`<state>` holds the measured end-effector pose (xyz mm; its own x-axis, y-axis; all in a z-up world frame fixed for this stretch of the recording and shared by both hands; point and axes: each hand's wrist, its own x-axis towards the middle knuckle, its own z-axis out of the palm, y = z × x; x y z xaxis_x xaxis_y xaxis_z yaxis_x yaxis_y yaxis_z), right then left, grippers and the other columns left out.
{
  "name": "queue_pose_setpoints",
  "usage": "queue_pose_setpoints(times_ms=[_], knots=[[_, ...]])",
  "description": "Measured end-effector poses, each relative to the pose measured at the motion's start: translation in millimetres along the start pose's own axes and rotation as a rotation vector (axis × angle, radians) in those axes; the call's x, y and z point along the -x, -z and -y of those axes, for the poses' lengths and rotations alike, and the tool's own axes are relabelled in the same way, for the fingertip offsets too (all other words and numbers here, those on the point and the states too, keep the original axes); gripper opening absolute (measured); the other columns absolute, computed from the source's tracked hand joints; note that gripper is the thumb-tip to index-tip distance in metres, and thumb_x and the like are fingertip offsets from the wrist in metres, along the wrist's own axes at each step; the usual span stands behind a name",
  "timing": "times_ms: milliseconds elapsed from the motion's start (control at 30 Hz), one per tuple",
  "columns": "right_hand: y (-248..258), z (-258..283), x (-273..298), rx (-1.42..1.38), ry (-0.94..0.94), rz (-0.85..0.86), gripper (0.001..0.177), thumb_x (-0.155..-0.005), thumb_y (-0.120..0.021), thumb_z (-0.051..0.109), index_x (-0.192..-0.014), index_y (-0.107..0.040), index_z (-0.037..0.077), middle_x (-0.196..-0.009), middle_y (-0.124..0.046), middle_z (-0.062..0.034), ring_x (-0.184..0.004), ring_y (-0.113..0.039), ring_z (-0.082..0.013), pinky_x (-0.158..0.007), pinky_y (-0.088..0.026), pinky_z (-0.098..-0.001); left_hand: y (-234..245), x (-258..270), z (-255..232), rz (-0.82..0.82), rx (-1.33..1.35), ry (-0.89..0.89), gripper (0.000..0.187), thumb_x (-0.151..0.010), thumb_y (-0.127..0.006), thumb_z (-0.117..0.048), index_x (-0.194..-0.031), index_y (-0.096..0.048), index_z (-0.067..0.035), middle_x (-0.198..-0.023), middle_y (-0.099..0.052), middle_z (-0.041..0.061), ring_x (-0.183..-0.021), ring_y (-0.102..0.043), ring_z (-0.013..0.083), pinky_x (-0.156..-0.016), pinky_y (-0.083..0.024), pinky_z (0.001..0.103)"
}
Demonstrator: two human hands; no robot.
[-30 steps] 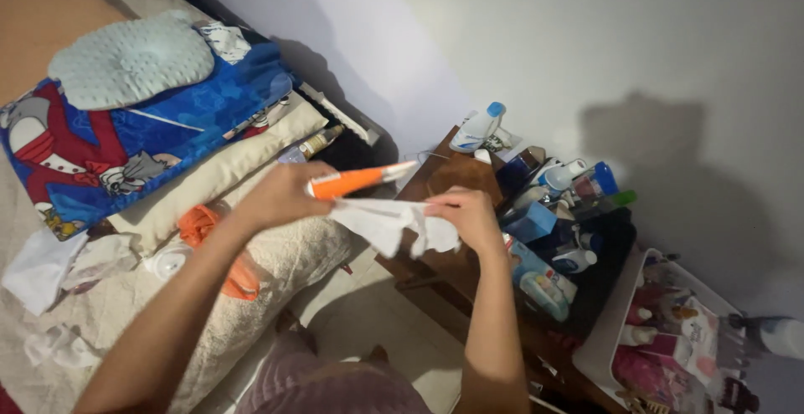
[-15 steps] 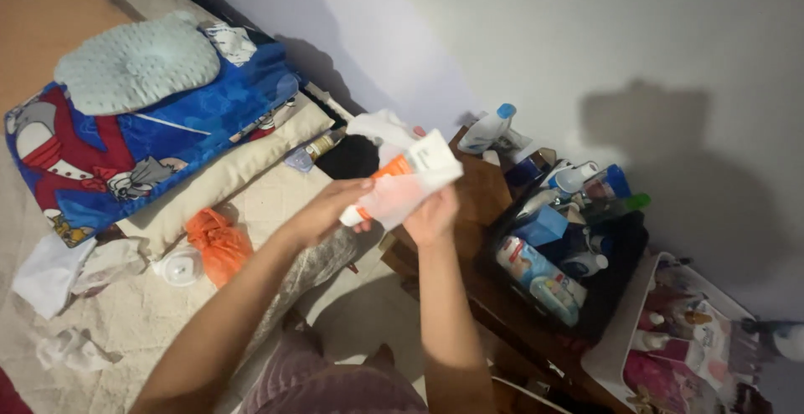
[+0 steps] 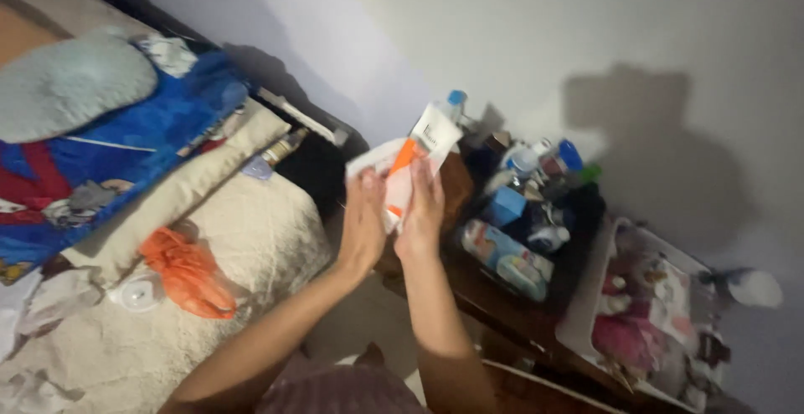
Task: The person wipes several personal care items with a white tissue, including a pink package, a white tube, a blue bottle, a white box, an orange tube, and a gold bottle. The person places each item into a white plastic organizer on a side table after wiping it.
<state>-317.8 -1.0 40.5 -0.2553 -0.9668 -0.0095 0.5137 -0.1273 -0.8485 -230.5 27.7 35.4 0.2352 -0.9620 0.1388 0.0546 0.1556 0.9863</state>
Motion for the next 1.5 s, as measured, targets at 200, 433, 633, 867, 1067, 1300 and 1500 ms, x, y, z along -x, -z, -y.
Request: queue_pose_setpoints(times_ms=[200,433,633,867,1067,1300,1500], knots=[[48.5,56.4,-6.1,-0.041,0.143,-0.082,0.043,-0.098,-0.063,0.039,-0.126,-0.059,0.005,-0.112,-0.067,-0.0058,-0.098,-0.066,-0.0156,-0.083,-0.056,-0.0315,-46.7,16.4,-17.1,0.278,-0.028,-0.039,0.05,-0.107,-0.045,-0.036,-0.139,-0.045,0.002,-0.129,-0.062,0.025,-0.12,-0.063,0.0354,-0.102,-0.047,0.042],[105.0,144.4,-25.8,0.054,0.445,-0.168,0.036,-0.1,-0.069,0.039,-0.11,-0.063,0.006,-0.085,-0.062,-0.0013,-0.069,-0.061,-0.0121,-0.061,-0.048,-0.0283,-100.2,63.4,-41.6,0.549,0.06,-0.348,0.066,-0.104,-0.062,-0.032,-0.148,-0.031,0.006,-0.141,-0.053,0.029,-0.13,-0.057,0.0402,-0.107,-0.044,0.047],[168.0,177.9,-61.2,0.03,0.543,-0.248,0.044,-0.108,-0.068,0.041,-0.107,-0.062,-0.002,-0.093,-0.062,-0.0073,-0.077,-0.061,-0.0157,-0.067,-0.051,-0.0317,-146.7,66.6,-46.1,0.667,-0.004,-0.044,0.049,-0.096,-0.066,-0.034,-0.12,-0.039,0.0,-0.104,-0.062,0.014,-0.085,-0.065,0.0223,-0.072,-0.056,0.036],[186.1,174.2,-51.2,-0.011,0.332,-0.172,0.052,-0.096,-0.068,0.039,-0.134,-0.054,0.006,-0.123,-0.062,-0.0069,-0.105,-0.067,-0.0149,-0.089,-0.059,-0.0334,-191.5,69.9,-21.5,0.563,0.087,0.019,0.025,-0.11,-0.048,-0.028,-0.12,-0.045,-0.005,-0.095,-0.054,0.012,-0.075,-0.05,0.0181,-0.065,-0.047,0.034],[221.1,190.7,-53.1,0.051,0.251,-0.452,0.061,-0.105,-0.053,0.05,-0.127,-0.065,-0.005,-0.107,-0.068,-0.0116,-0.091,-0.067,-0.0215,-0.074,-0.056,-0.0346,-218.9,80.4,-10.6,0.66,-0.061,-0.338,0.039,-0.106,-0.058,-0.029,-0.124,-0.037,-0.001,-0.102,-0.057,0.015,-0.083,-0.058,0.0232,-0.074,-0.05,0.038],[285.1,281.9,-84.4,0.294,0.387,-0.838,0.057,-0.096,-0.061,0.051,-0.106,-0.065,-0.004,-0.087,-0.064,-0.012,-0.071,-0.062,-0.0249,-0.059,-0.053,-0.0391,-199.9,26.3,-11.9,0.911,-0.124,-0.15,0.037,-0.099,-0.068,-0.031,-0.117,-0.049,-0.005,-0.106,-0.066,0.009,-0.098,-0.067,0.0175,-0.088,-0.054,0.031],[312.4,290.3,-86.4,0.989,0.528,-0.448,0.045,-0.097,-0.069,0.029,-0.132,-0.059,0.002,-0.135,-0.059,-0.0092,-0.123,-0.058,-0.0211,-0.1,-0.049,-0.032,-212.0,-29.9,31.0,0.737,0.025,-0.306,0.046,-0.091,-0.08,-0.023,-0.118,-0.05,-0.003,-0.107,-0.054,0.01,-0.098,-0.055,0.0214,-0.089,-0.049,0.033]])
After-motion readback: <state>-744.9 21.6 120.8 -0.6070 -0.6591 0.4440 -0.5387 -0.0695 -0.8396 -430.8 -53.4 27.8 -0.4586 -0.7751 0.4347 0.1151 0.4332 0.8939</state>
